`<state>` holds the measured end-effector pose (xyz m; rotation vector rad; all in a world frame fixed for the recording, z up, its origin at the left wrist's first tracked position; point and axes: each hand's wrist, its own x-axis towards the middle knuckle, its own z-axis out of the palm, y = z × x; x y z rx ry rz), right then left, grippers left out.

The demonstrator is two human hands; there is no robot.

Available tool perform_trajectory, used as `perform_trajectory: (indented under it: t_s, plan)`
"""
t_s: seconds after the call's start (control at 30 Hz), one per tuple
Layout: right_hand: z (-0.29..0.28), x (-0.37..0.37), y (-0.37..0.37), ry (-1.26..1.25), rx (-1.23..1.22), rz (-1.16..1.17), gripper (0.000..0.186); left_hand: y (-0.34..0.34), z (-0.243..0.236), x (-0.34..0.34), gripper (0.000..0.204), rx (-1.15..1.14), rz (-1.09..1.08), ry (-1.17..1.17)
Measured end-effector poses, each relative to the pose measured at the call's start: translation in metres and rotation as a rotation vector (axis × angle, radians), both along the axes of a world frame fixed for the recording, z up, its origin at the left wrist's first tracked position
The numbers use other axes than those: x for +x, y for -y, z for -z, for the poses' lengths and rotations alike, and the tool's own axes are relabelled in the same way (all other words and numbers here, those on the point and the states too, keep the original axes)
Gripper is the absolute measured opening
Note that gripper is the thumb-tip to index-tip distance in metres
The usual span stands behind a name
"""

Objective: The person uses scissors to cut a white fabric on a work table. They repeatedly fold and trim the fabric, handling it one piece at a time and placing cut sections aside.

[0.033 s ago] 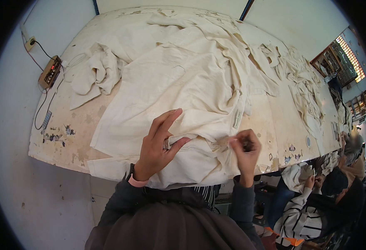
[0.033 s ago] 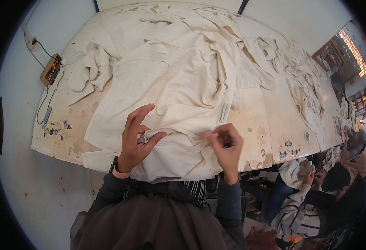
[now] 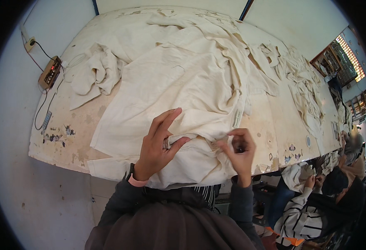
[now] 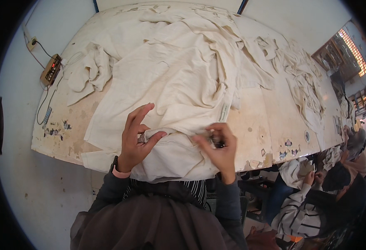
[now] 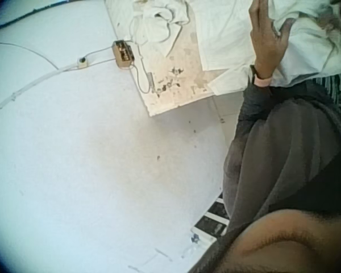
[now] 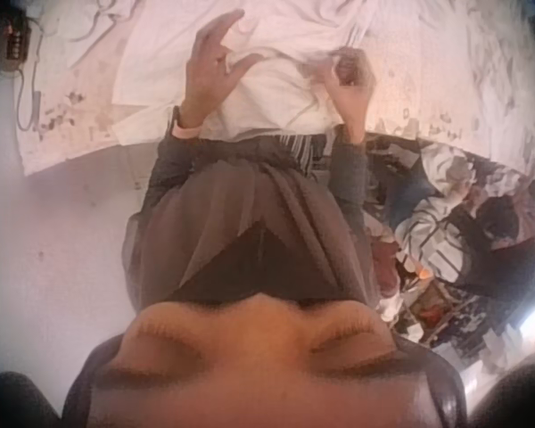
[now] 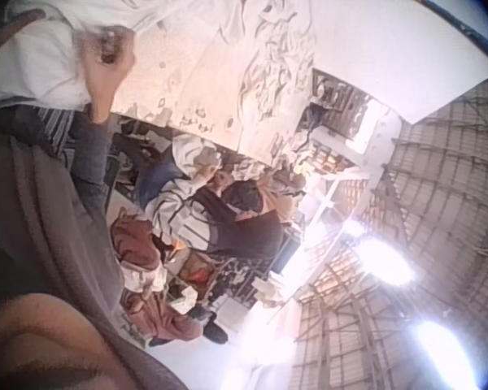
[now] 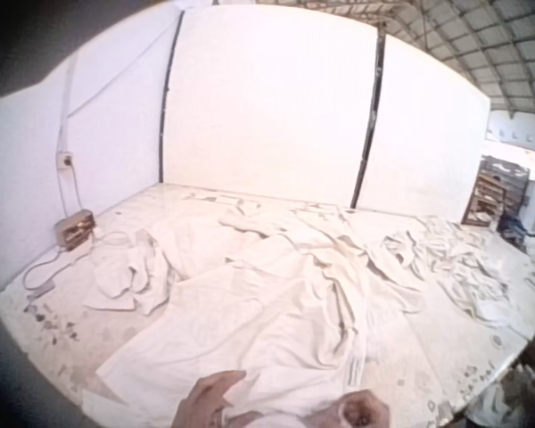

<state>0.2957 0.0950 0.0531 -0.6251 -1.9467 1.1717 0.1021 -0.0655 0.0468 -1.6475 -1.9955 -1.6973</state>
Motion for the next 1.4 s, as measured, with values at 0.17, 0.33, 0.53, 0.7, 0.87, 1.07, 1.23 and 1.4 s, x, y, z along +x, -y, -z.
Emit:
perform_trajectory:
  t_s: [0.17,0.33,0.53,0.7,0.87,1.07,1.23,1.4]
  plan:
    - [0.009,-0.019,-0.01,-0.081,0.043,-0.021,0.007,-0.006,0.001,-0.012,0.074,0.044,-0.021,0.02]
    - [0.007,-0.012,-0.023,-0.356,-0.183,0.095,0.008,0.001,-0.002,-0.017,0.075,-0.081,-0.017,0.219]
    - [-0.003,-0.044,0.005,0.361,0.735,-0.241,0.039,-0.005,0.003,-0.019,0.077,-0.005,0.032,0.173]
    - [0.013,-0.041,-0.02,-0.267,0.044,0.158,0.017,0.003,-0.001,-0.024,0.077,-0.091,-0.01,0.285]
    - [0.009,-0.015,-0.022,-0.098,-0.087,-0.1,0.017,0.004,0.019,-0.029,0.08,-0.03,0.05,0.476]
    - [0.026,0.0,-0.032,0.199,0.325,0.058,0.048,0.025,0.022,-0.024,0.089,-0.359,0.255,0.185]
    - [-0.033,0.042,-0.09,-0.356,0.501,0.576,0.034,0.075,0.04,-0.052,0.074,-0.555,0.124,-0.053]
    - [-0.026,0.077,-0.115,-0.103,0.214,0.223,0.021,0.128,0.02,-0.083,0.05,-0.611,-0.003,-0.123]
